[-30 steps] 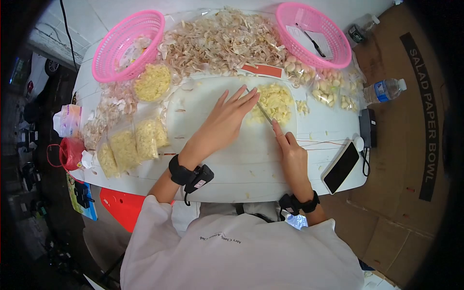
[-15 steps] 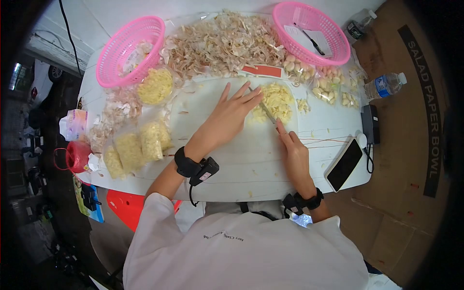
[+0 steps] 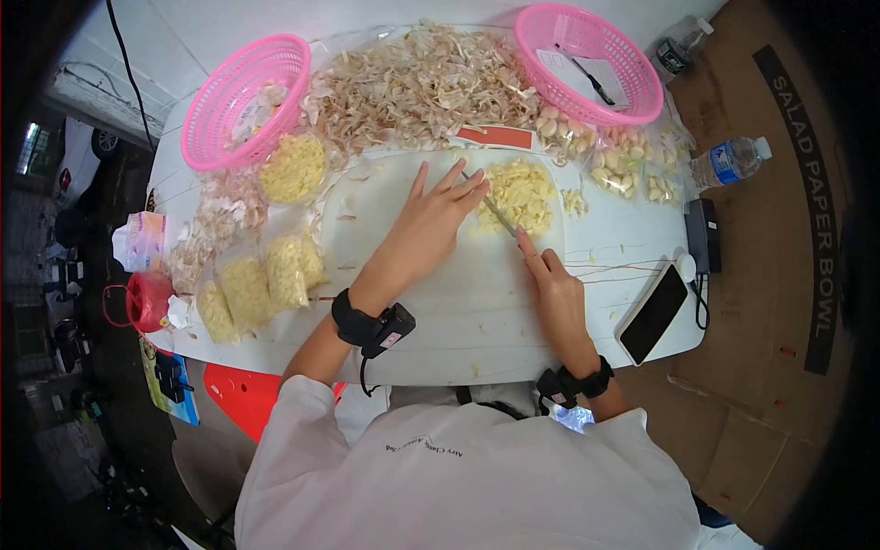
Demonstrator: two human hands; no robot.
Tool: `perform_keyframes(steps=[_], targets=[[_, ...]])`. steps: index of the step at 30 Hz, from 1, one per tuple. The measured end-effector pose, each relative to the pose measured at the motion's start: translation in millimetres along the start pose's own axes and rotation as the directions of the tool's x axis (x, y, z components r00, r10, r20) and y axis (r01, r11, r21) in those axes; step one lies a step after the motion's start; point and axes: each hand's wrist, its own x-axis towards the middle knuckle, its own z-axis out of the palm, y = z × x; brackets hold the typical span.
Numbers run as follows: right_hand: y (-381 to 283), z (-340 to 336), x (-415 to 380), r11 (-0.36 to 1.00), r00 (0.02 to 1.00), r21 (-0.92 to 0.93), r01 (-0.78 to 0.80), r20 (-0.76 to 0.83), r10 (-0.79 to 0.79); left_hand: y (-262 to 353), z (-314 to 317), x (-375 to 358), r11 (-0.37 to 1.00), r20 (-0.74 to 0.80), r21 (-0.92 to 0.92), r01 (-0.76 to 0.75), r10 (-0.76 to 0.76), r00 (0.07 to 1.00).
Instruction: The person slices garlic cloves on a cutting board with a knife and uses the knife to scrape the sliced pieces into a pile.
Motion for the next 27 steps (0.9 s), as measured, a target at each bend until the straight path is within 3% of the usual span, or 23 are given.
perform_keyframes(steps=[7,16,27], targets=[[4,6,-1,1.0,1.0,-0.023,0.01,-0.013,-0.01,2,10,-4,0.999,-0.013,-0.015,0.029,-0.029,0.999],[-3,-1,0,0.995,0.997,0.1,0.027,-0.076,-0.019,6,-6,-9,1.0,-0.066,0.009,0.008,-0.008,0.998],[-2,4,1,1.0,0.999,-0.001,0.023,-0.038,-0.023,-2,10,-8,0.997,-0.048,-0.058,0.041,-0.044,0.998]])
